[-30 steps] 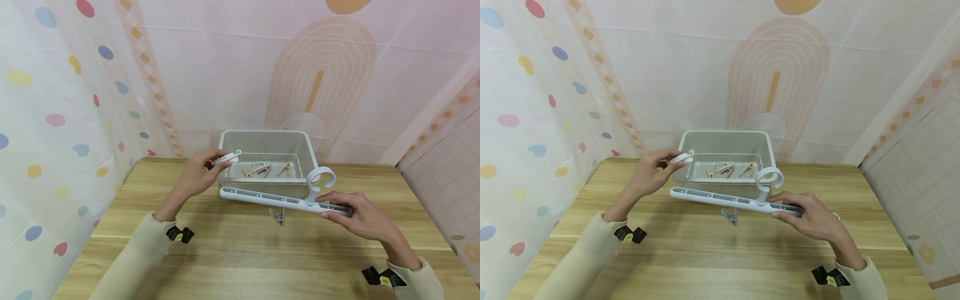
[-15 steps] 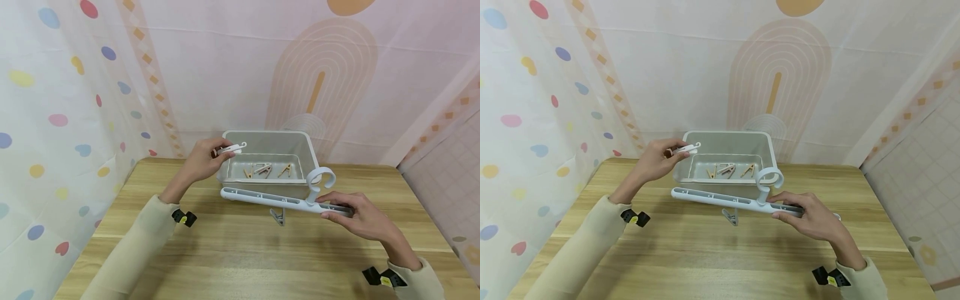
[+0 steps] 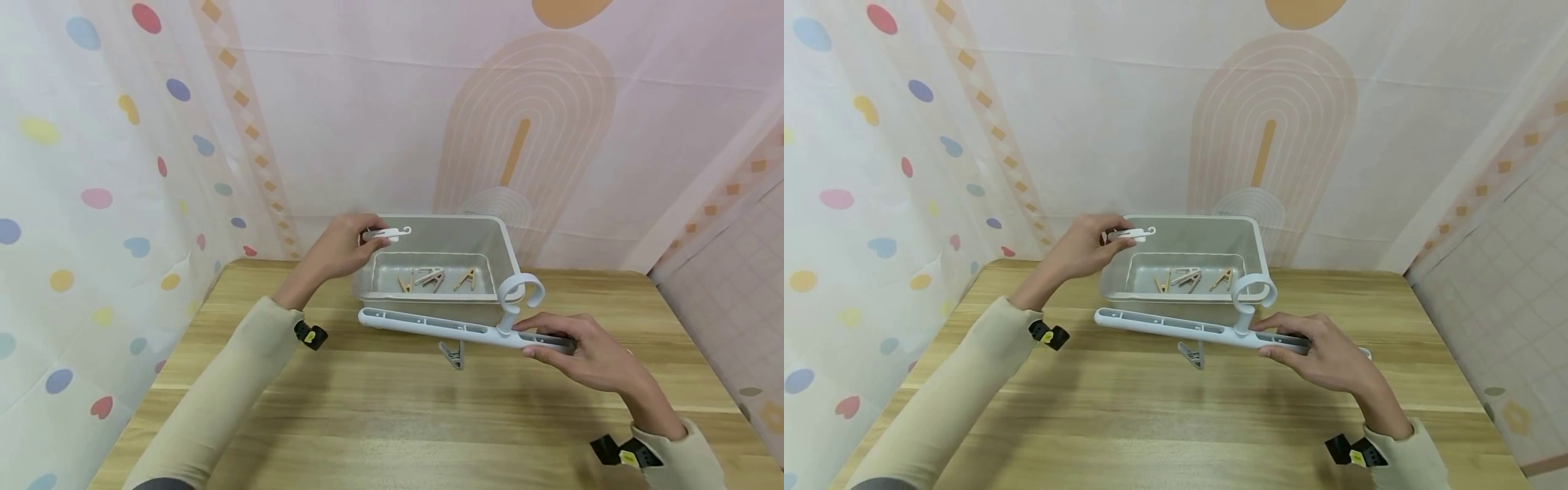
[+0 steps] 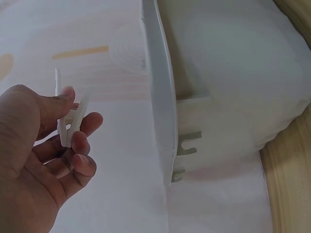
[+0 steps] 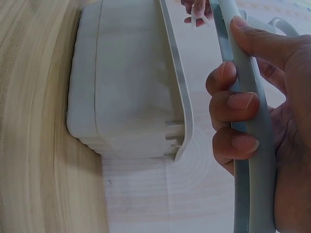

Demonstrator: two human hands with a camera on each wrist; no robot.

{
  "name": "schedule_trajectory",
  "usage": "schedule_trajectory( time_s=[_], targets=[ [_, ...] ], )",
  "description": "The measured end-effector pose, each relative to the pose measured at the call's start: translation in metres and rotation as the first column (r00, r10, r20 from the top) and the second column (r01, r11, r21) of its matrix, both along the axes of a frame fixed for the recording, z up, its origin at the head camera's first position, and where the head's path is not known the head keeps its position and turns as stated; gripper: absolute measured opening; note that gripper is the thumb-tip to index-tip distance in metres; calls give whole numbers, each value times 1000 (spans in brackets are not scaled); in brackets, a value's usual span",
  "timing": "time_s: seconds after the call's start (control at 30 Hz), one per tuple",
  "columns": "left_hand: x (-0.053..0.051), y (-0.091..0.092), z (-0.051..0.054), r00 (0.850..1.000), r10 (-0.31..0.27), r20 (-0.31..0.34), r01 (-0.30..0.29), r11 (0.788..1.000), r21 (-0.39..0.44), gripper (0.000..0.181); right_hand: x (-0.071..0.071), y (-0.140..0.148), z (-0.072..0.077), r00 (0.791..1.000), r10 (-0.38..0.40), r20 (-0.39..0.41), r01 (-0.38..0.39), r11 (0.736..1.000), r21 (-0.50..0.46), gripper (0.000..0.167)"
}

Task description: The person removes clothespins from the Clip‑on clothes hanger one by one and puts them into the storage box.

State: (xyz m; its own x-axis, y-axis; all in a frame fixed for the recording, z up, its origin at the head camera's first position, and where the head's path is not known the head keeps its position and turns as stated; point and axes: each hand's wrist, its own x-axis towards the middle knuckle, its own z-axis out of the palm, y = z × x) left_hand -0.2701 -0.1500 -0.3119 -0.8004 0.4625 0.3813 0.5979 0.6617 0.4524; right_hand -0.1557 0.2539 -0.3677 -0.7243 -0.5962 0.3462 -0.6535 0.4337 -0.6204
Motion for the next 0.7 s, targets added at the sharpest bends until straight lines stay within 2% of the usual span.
schedule_trajectory(
  time_s=[0.3,0.4,0.53,0.7],
  targets=[
    [-21,5,-1,997,53,50,-48,995,-88,19,0,0,0,1000,6,4,-6,1000,0,40],
    [-26,5,-1,993,79,93,-67,990,-126,24,0,-1,0,1000,14,-3,-14,1000,-9,39],
    [-31,2,-4,981,110,158,-79,979,-190,37,1,-2,1,999,36,-5,-36,999,-20,38],
    [-30,-4,-10,975,132,180,-93,973,-210,49,1,-1,-1,999,27,26,-27,1000,-14,39]
  ],
)
